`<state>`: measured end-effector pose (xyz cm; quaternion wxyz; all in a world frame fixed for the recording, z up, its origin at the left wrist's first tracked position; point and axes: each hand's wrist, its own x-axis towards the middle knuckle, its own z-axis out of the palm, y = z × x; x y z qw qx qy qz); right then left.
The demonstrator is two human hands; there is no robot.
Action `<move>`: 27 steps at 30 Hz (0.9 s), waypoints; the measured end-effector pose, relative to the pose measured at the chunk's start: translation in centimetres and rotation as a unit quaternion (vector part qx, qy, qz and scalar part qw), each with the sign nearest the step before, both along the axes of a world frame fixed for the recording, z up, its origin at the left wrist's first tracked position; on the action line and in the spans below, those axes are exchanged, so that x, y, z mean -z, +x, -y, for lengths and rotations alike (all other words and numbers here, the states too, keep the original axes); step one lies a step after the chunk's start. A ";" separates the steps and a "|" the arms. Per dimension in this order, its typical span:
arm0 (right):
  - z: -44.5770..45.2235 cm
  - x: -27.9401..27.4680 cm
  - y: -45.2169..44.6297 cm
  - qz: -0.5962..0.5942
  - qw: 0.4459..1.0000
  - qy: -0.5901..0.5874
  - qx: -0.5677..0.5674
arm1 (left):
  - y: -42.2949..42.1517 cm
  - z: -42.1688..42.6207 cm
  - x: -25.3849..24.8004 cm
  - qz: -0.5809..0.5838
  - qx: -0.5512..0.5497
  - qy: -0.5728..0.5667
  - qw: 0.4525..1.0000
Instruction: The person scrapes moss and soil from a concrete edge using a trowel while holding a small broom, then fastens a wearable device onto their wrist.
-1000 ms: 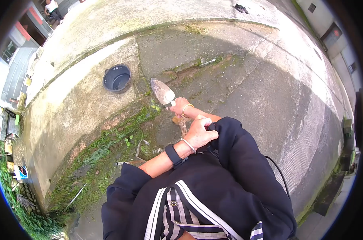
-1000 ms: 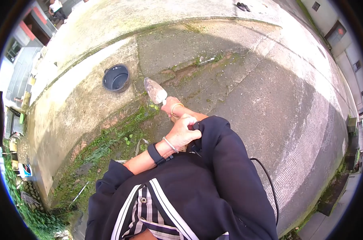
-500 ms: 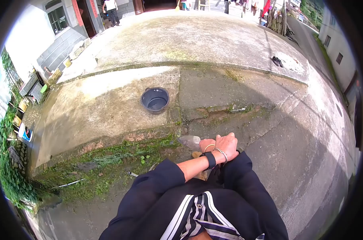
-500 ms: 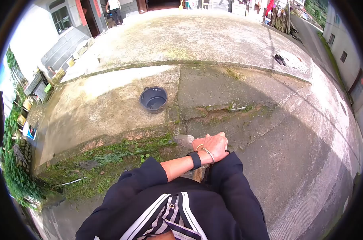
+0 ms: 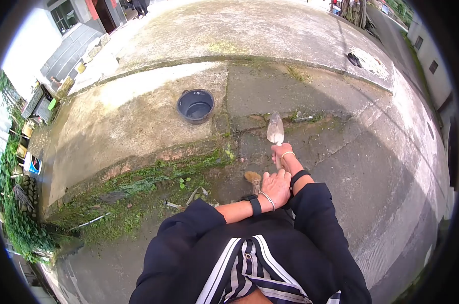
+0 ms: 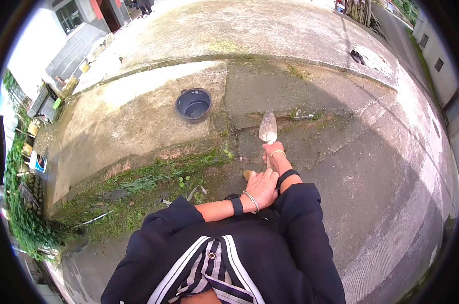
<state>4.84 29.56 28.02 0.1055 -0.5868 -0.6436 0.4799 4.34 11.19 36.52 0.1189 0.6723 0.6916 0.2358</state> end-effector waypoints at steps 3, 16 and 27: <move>-0.9 0.0 -1.6 -0.376 0.850 -0.268 0.255 | -0.9 -0.7 1.6 0.053 -0.035 -0.023 0.998; 2.8 -2.1 -0.8 0.167 0.963 0.185 -0.108 | -2.0 -1.4 -2.1 0.120 0.000 0.152 0.981; -8.1 -4.0 -2.6 -0.532 0.729 -0.282 0.326 | -6.6 -2.1 1.6 0.381 0.005 0.032 0.924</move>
